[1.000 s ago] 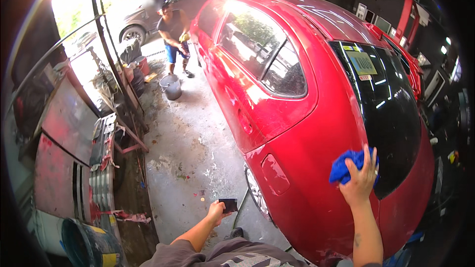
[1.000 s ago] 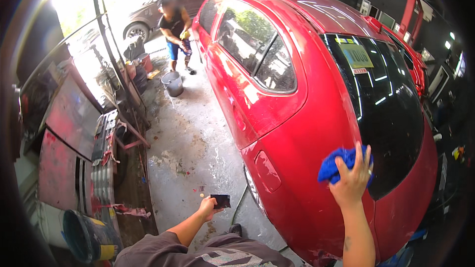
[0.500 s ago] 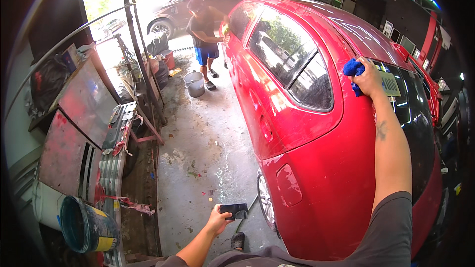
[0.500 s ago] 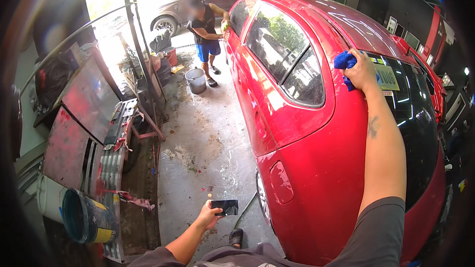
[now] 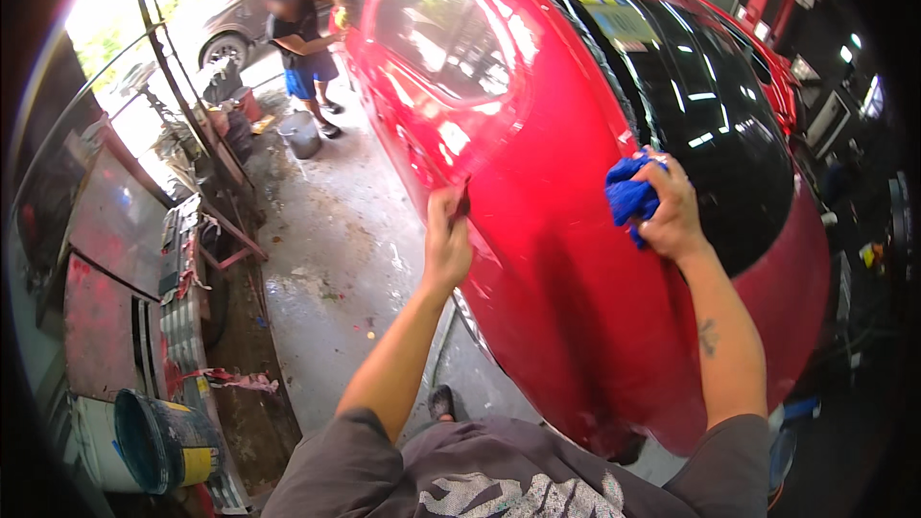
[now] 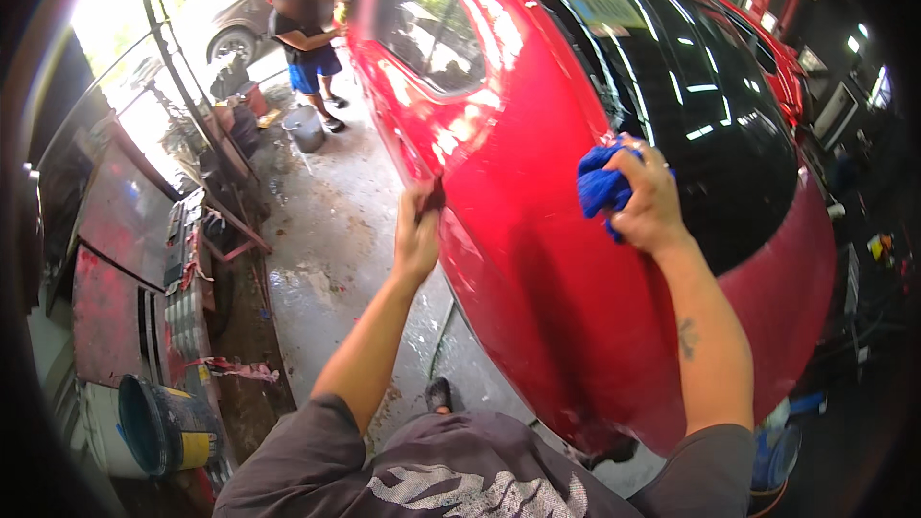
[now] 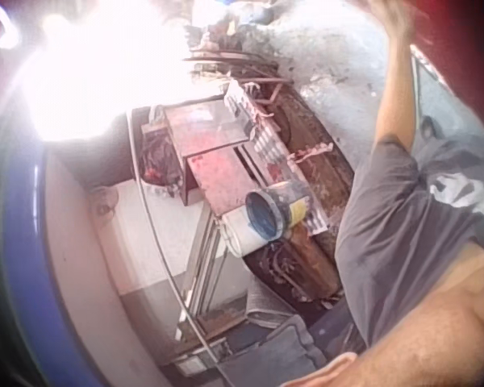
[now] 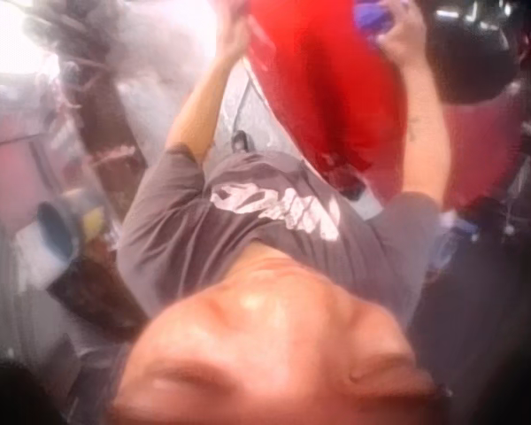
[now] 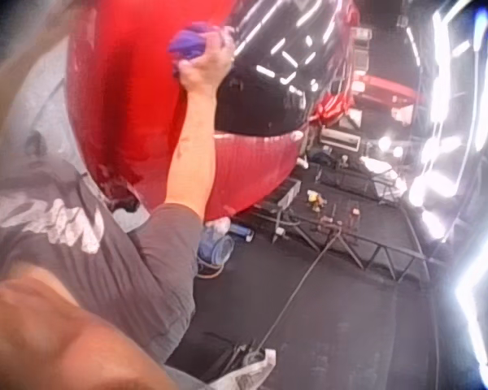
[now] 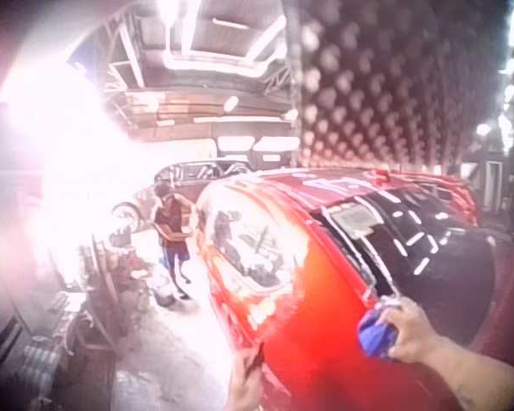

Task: The person wipes the rear and side panels of a red car using a blue microfiber cloth. They repeatedly rub the surface and occasionally use their hand to feel the texture, moving from the rear quarter panel to the trunk lid and back.

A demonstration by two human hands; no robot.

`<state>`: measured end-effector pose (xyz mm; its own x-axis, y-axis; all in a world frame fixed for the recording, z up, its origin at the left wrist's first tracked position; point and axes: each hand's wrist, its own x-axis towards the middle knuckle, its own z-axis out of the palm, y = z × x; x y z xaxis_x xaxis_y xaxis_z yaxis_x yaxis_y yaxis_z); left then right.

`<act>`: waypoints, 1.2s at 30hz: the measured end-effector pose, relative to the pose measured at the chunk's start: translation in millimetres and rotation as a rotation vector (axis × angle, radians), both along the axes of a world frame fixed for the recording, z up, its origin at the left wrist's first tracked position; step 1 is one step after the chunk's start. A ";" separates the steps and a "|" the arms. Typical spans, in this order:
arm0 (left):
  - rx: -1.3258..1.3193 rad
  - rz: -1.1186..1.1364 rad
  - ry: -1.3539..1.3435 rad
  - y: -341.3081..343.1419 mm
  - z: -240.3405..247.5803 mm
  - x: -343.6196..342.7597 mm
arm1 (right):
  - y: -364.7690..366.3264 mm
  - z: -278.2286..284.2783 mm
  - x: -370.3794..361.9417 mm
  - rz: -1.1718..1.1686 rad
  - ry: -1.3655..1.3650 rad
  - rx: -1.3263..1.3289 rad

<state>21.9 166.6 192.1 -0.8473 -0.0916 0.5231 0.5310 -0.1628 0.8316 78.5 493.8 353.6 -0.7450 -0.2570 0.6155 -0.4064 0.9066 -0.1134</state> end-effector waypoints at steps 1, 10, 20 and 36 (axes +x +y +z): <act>-0.081 0.071 -0.028 25.9 15.3 -8.7 | 5.9 -11.2 24.6 0.013 -0.028 -0.029; -0.621 0.242 0.003 210.9 60.0 36.0 | 53.3 -58.7 188.9 -0.014 -0.039 -0.046; -0.782 0.177 0.121 229.0 -11.8 178.4 | 67.8 -52.4 159.7 0.055 0.003 -0.117; -0.769 0.245 0.190 245.1 3.2 138.3 | 78.6 -51.0 144.4 0.067 -0.005 -0.155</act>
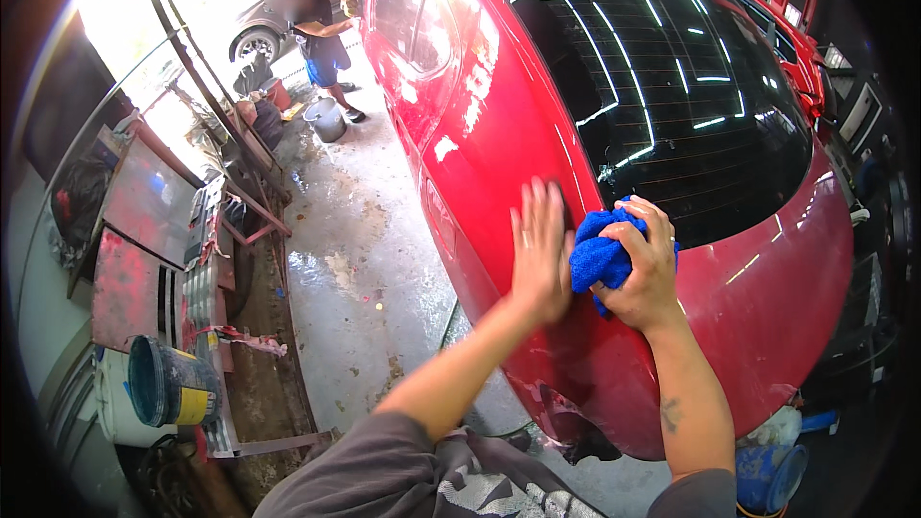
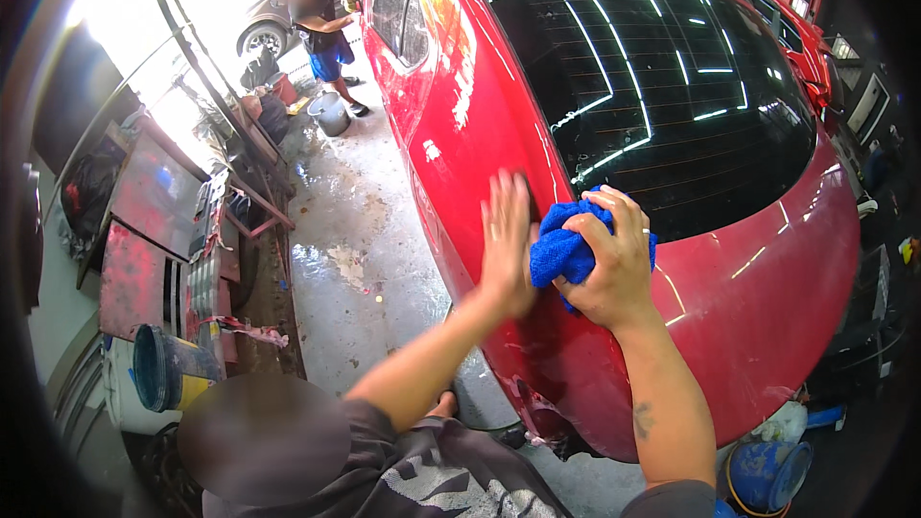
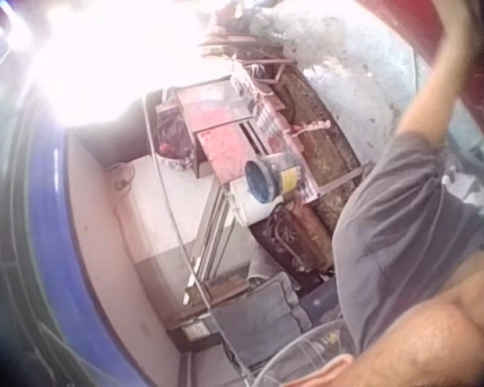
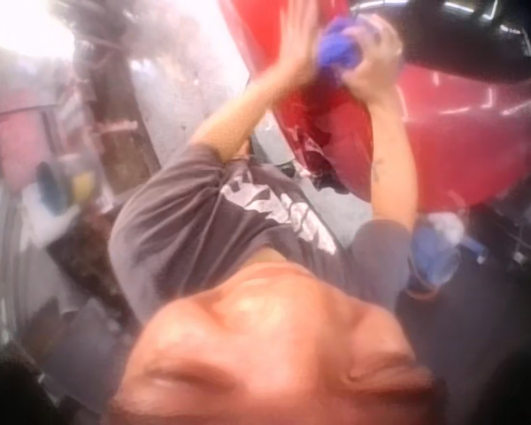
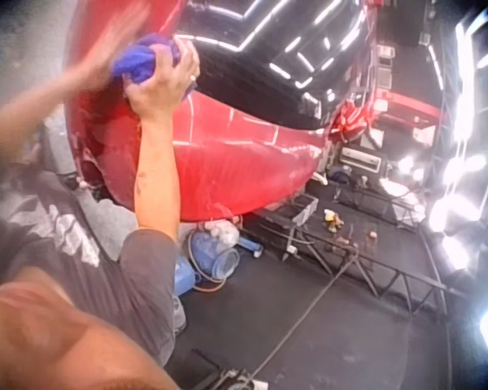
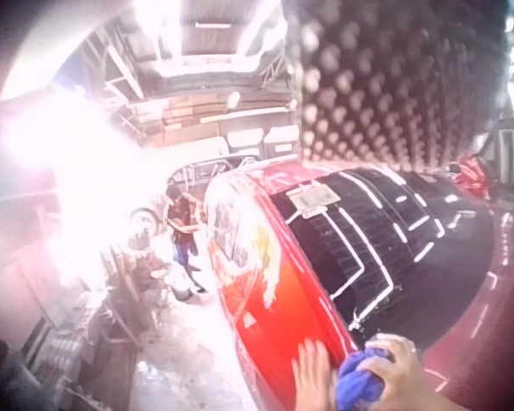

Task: The person wipes the rear and side panels of a red car using a blue microfiber cloth. They repeatedly rub the surface and occasionally use their hand to feel the texture, moving from the rear quarter panel to the trunk lid and back.

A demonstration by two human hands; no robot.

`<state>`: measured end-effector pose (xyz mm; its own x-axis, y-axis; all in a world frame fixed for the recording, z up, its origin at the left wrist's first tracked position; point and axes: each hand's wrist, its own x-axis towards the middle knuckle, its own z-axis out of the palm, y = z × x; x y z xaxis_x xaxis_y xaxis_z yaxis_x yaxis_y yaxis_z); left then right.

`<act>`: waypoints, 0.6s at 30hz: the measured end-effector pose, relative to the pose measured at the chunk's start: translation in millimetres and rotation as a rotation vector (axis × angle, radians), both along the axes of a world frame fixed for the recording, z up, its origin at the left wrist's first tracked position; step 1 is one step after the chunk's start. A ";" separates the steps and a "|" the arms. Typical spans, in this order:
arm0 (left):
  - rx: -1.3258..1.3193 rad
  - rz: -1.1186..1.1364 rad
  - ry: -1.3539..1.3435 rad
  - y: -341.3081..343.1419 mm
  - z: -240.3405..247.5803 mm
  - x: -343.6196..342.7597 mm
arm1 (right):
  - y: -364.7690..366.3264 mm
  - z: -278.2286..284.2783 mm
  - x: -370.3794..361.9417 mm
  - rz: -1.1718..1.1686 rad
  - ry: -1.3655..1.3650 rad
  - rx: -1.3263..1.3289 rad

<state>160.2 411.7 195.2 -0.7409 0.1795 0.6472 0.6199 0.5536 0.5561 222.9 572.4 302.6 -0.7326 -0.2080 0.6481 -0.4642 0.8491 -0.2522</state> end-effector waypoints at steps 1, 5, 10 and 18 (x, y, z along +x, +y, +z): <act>-0.040 -0.063 -0.061 -2.8 -8.4 31.9 | 1.2 2.6 0.1 -0.004 0.014 0.006; -0.110 -0.031 -0.014 -23.0 31.2 -62.8 | -3.4 1.2 -4.4 -0.003 0.030 -0.012; 0.126 -0.001 -0.030 -47.4 94.0 -176.4 | -11.4 6.1 -5.1 0.008 0.037 -0.012; -0.196 -0.144 -0.070 -33.6 -5.2 14.2 | 6.7 -3.8 -6.1 0.008 0.081 -0.301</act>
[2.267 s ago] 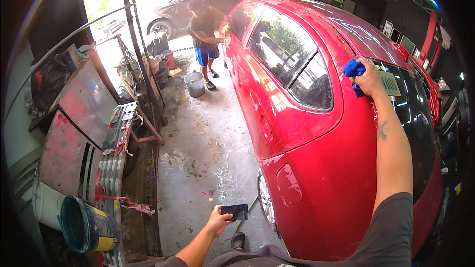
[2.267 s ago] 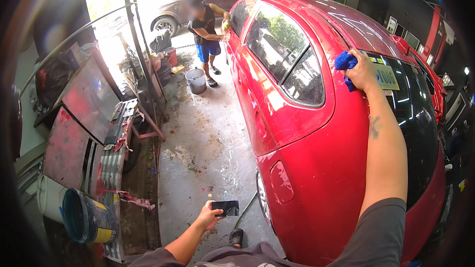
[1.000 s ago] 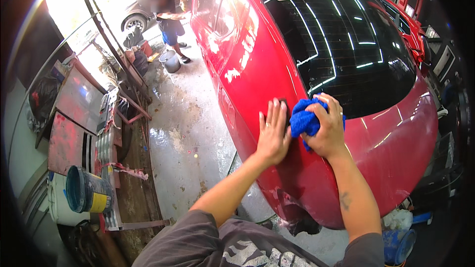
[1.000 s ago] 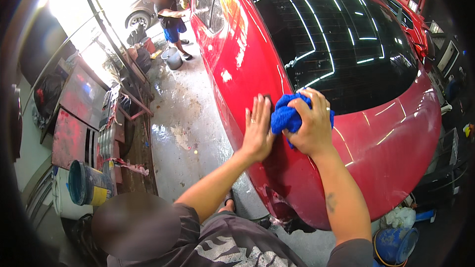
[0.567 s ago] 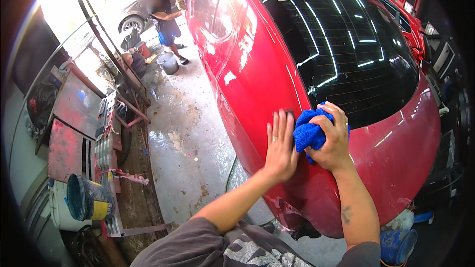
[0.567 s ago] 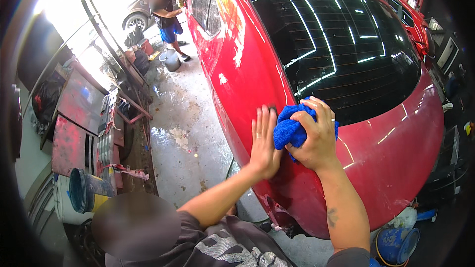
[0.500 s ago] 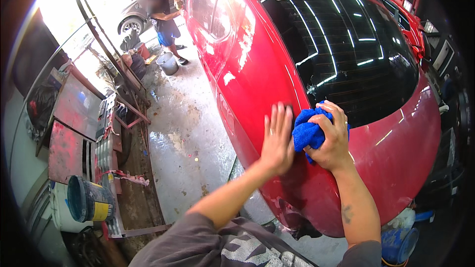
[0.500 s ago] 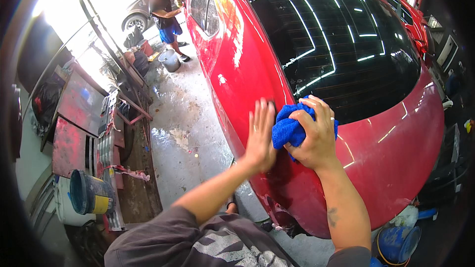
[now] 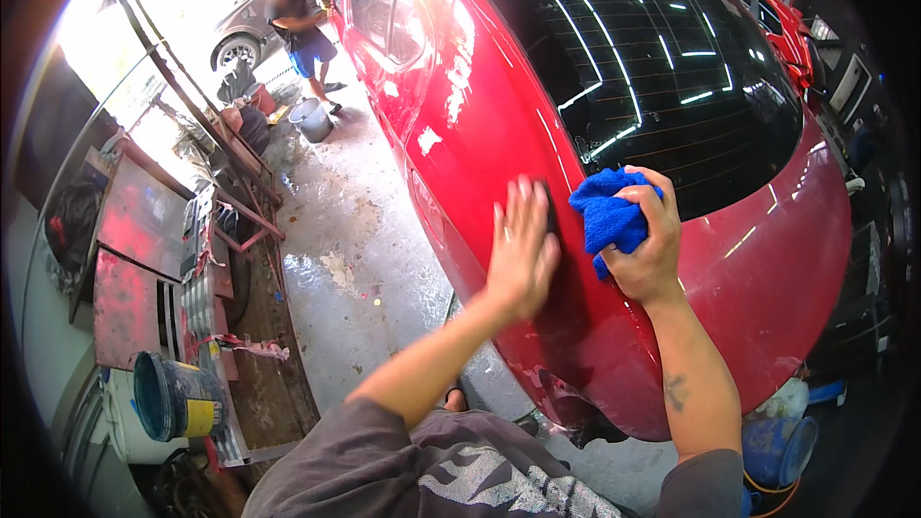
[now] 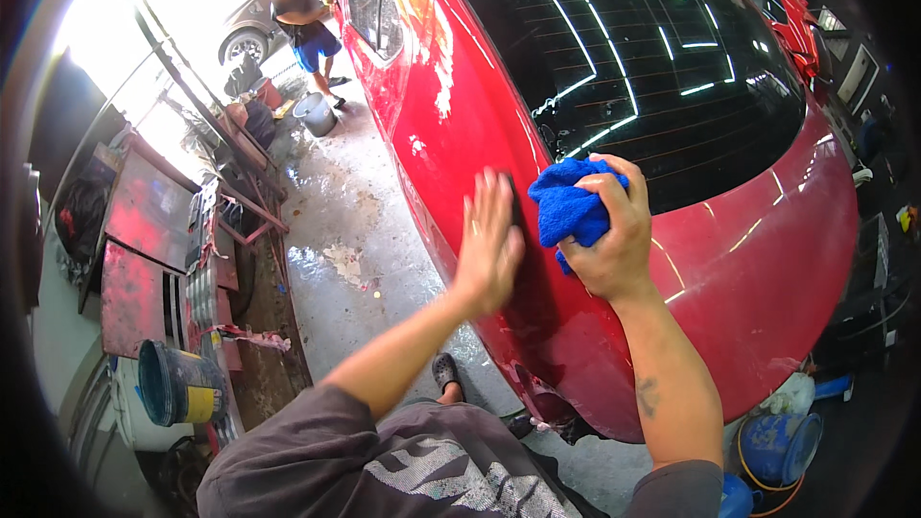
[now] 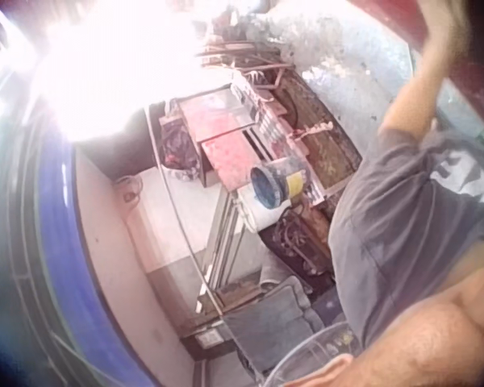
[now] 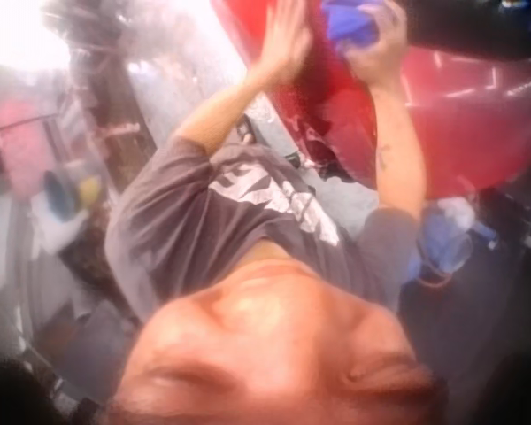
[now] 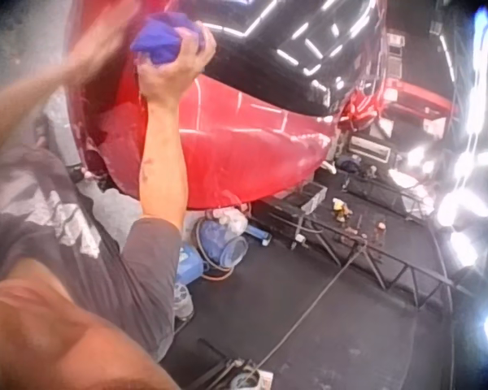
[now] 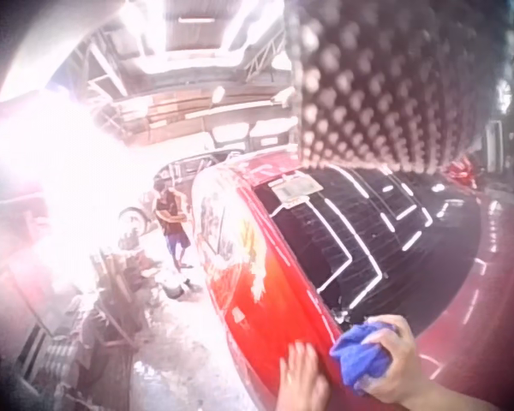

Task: The person wipes the rear and side panels of a red car using a blue microfiber cloth. They repeatedly rub the surface and occasionally use their hand to feel the texture, moving from the rear quarter panel to the trunk lid and back.

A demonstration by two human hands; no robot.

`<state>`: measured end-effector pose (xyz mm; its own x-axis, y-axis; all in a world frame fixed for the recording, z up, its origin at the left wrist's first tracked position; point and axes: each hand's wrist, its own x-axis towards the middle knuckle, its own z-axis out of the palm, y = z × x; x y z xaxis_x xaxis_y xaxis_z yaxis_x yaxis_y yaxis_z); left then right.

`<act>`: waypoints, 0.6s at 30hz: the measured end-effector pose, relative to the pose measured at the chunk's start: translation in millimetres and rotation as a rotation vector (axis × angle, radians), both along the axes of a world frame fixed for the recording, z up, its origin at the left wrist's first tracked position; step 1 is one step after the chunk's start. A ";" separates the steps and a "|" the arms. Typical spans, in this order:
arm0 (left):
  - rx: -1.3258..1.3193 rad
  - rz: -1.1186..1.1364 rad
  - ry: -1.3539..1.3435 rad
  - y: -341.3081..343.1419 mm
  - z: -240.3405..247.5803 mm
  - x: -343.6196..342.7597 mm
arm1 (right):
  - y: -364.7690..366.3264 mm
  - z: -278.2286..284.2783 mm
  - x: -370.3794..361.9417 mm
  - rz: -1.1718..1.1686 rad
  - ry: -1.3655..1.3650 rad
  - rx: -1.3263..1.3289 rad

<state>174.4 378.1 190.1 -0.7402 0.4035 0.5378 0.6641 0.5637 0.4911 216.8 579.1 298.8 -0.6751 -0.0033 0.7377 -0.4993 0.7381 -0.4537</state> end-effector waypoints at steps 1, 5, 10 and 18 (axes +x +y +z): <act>0.093 0.047 0.001 -1.9 21.4 -44.5 | -1.9 -1.6 -2.7 -0.003 0.011 -0.016; 0.398 0.103 -0.003 -32.5 96.9 -181.1 | -12.9 0.1 -3.8 0.043 -0.023 0.066; 0.116 0.098 0.027 21.8 15.2 -12.2 | -1.4 1.9 -1.5 0.006 -0.013 0.125; 0.087 0.140 0.236 -47.2 125.7 -263.6 | -14.3 10.4 -4.4 0.031 -0.068 0.110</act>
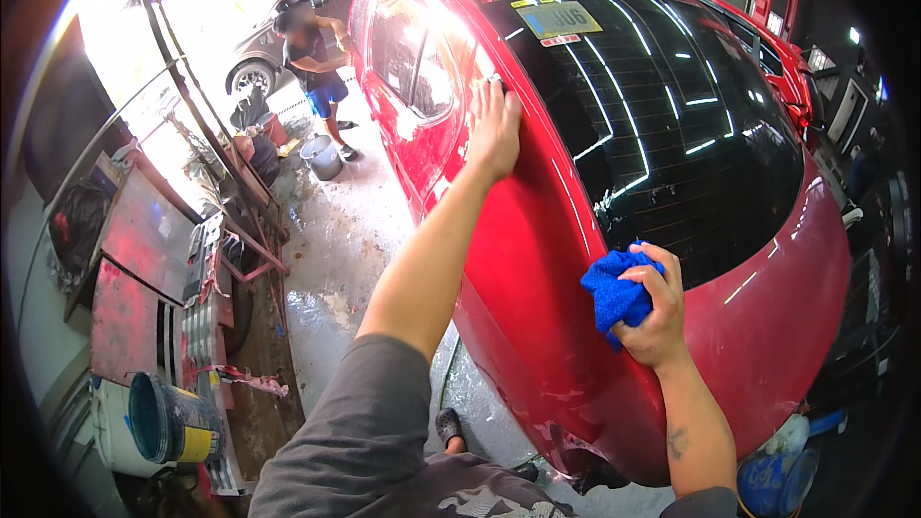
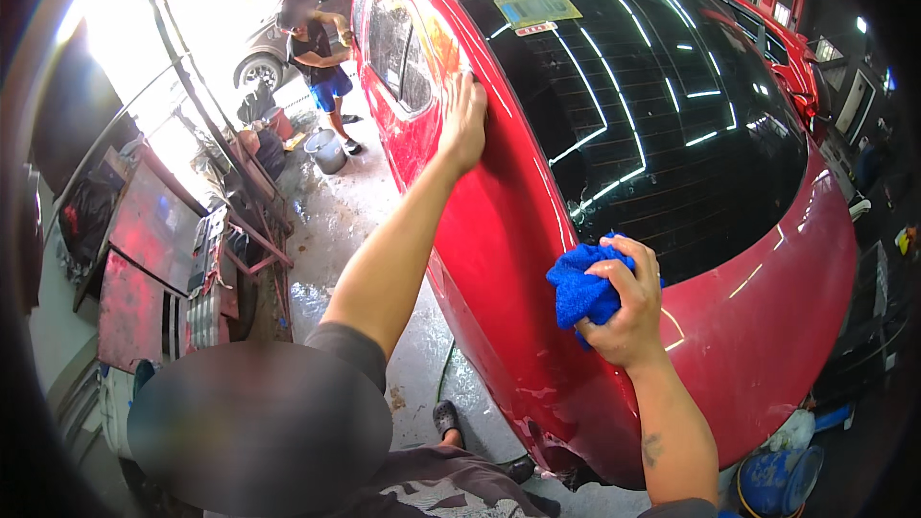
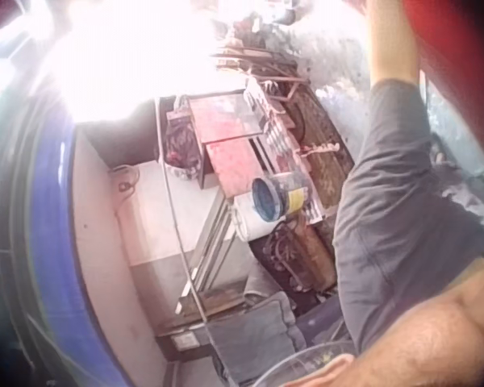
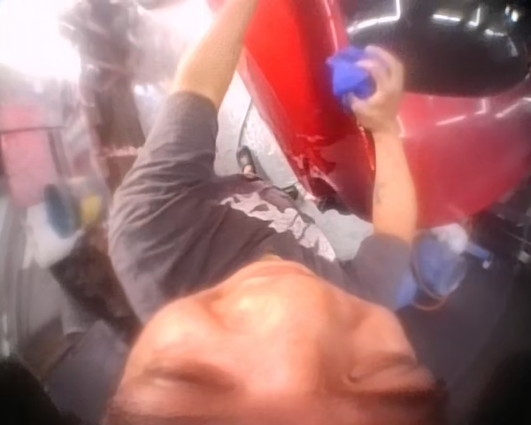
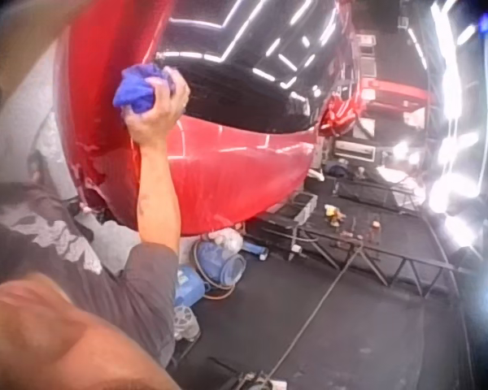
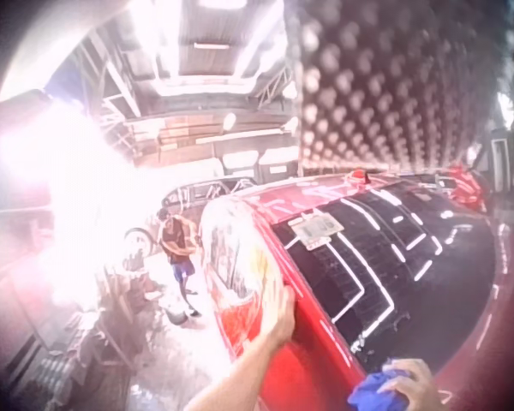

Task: The person wipes the rear and side panels of a red car using a blue microfiber cloth. They repeatedly rub the surface and occasionally use their hand to feel the texture, moving from the rear quarter panel to the trunk lid and back.

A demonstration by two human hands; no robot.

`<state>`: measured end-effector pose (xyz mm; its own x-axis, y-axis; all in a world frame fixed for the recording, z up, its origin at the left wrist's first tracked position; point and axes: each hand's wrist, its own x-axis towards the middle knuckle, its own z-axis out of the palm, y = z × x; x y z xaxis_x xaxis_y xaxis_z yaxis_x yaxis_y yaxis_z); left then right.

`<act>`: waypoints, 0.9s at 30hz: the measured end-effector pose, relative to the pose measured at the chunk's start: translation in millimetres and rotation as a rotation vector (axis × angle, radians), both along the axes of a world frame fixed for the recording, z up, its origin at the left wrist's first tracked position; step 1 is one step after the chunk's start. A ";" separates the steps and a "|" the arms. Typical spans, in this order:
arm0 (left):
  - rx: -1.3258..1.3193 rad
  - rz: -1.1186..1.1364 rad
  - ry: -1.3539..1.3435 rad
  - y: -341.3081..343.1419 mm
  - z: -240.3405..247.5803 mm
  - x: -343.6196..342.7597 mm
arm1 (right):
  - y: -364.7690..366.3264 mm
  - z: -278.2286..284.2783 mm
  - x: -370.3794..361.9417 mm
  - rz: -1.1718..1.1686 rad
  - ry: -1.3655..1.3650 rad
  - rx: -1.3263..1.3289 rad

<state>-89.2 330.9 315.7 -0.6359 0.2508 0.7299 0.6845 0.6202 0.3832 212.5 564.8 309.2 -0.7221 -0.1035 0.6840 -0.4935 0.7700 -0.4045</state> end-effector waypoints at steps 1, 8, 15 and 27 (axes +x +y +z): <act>-0.045 0.071 0.029 2.0 -0.2 -2.3 | 0.0 -1.8 -1.6 0.009 -0.008 -0.012; -0.007 -0.141 -0.242 55.8 -71.3 190.1 | 20.3 -4.5 2.8 -0.039 -0.039 0.028; 0.125 0.068 -0.139 -8.1 34.3 -46.5 | 1.7 -1.0 -10.2 0.049 -0.040 0.005; 0.023 0.063 0.014 -45.7 40.0 -117.8 | 0.5 -0.7 -18.8 0.098 -0.023 0.004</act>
<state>-207.0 285.2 355.7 -0.6392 0.1938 0.7443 0.6501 0.6531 0.3883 193.7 565.3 308.5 -0.7242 -0.1767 0.6666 -0.5569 0.7200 -0.4142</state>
